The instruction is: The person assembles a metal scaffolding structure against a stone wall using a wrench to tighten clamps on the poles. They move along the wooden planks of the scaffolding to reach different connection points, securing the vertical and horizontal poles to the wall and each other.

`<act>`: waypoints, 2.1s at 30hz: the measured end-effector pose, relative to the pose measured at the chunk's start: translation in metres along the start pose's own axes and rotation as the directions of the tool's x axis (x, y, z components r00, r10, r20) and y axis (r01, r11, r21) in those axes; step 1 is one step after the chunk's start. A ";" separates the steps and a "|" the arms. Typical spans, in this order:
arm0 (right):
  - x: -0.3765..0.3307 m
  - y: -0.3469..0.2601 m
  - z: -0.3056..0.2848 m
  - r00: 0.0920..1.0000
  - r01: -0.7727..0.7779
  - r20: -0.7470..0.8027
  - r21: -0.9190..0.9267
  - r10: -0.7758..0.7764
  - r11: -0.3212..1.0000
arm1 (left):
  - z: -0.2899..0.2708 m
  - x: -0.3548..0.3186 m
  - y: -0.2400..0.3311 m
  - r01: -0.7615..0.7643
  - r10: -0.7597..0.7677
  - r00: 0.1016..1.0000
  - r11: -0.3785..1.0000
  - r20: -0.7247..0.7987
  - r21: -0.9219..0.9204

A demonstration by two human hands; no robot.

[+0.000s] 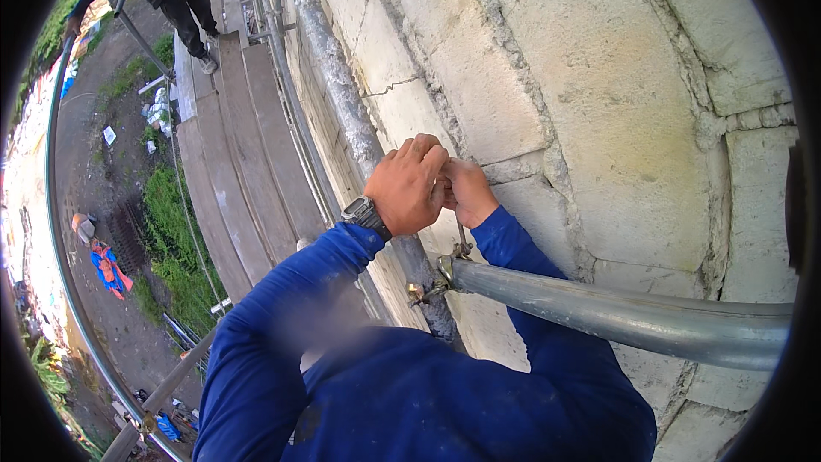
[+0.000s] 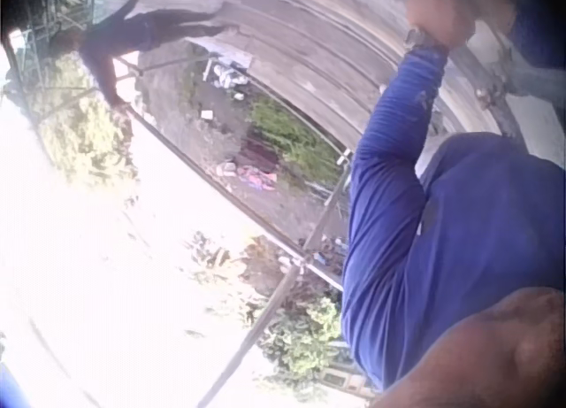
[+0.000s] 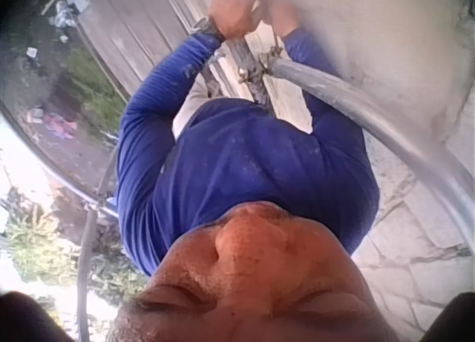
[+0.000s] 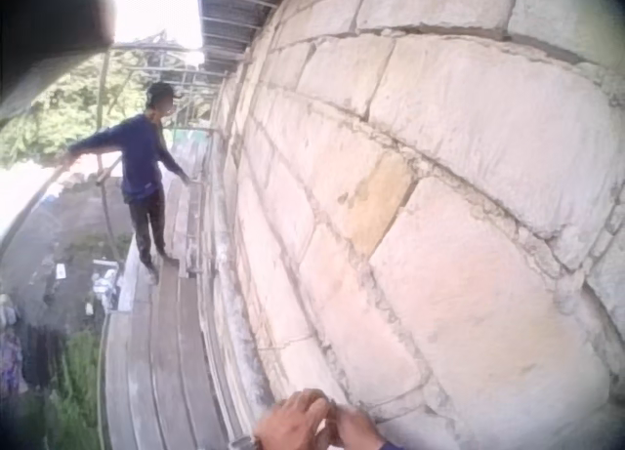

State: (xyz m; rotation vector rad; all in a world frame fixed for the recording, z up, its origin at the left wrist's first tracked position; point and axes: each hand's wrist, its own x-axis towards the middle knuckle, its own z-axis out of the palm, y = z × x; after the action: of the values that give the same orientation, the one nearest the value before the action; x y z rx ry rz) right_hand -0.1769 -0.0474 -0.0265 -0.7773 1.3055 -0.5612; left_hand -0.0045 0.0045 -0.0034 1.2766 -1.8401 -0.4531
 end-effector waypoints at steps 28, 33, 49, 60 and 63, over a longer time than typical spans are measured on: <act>-0.112 0.023 -0.075 0.582 0.605 0.360 0.408 -0.729 0.684 | 0.004 0.003 0.001 0.004 -0.020 0.989 0.994 0.149 0.108; -0.117 0.011 -0.065 0.675 0.681 0.163 0.235 -0.719 0.693 | 0.001 0.004 0.000 0.013 -0.032 0.984 0.994 0.175 0.109; -0.074 -0.044 -0.007 0.973 0.189 0.150 -0.082 -0.175 0.978 | 0.001 0.000 -0.002 0.005 -0.016 0.992 0.996 0.125 0.084; -0.096 -0.031 -0.014 0.907 0.302 0.276 0.097 -0.317 0.949 | 0.000 0.000 0.004 0.017 -0.029 0.992 0.995 0.123 0.096; -0.102 -0.033 -0.014 0.914 0.289 0.269 0.092 -0.303 0.953 | -0.001 -0.003 0.008 0.033 -0.051 0.989 0.992 0.139 0.124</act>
State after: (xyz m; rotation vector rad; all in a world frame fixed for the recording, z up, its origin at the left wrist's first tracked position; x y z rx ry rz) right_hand -0.2078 0.0056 0.0623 -0.9841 0.9133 -0.6951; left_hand -0.0083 0.0109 0.0010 1.3983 -1.9880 -0.4713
